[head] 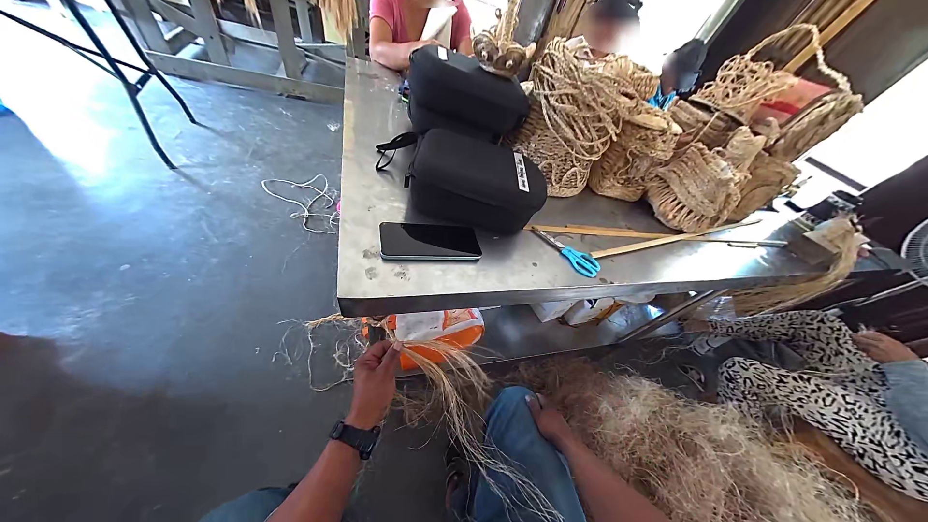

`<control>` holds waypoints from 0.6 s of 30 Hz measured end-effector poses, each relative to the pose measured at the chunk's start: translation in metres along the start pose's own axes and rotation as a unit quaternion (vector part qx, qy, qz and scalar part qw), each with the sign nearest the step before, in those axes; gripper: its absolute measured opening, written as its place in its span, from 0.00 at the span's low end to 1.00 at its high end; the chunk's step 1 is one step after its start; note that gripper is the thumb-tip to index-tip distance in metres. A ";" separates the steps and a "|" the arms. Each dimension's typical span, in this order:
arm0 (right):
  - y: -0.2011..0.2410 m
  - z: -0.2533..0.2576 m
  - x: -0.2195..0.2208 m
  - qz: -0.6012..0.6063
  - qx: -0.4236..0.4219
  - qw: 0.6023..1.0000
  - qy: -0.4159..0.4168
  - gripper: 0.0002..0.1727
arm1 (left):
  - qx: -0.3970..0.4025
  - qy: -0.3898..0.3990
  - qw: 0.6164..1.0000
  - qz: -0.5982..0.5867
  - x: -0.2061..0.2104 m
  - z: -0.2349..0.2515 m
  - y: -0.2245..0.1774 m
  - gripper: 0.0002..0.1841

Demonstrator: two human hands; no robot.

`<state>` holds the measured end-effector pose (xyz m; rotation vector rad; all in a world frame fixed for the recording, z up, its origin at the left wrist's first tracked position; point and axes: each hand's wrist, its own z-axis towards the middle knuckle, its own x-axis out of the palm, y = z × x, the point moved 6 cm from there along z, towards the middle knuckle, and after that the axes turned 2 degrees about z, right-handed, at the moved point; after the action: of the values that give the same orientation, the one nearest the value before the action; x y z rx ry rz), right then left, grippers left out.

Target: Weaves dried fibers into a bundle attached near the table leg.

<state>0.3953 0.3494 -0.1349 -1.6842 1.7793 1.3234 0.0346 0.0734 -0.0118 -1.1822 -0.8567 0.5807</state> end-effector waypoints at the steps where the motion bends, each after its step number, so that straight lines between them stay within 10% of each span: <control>1: 0.005 -0.001 0.000 -0.019 0.001 1.000 0.020 0.45 | -0.006 -0.002 1.000 0.001 -0.001 0.000 0.001 0.10; 7: 0.076 -0.024 0.009 -0.230 -0.043 0.972 0.034 0.65 | -0.021 0.003 1.000 -0.008 -0.002 -0.001 0.002 0.09; 18: 0.087 -0.021 0.023 -0.245 -0.110 0.963 0.002 0.37 | -0.029 0.016 0.999 0.008 -0.010 0.000 -0.006 0.09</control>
<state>0.3180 0.3063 -0.1096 -2.0696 1.1293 1.3155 0.0289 0.0634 -0.0084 -1.2499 -0.8416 0.5513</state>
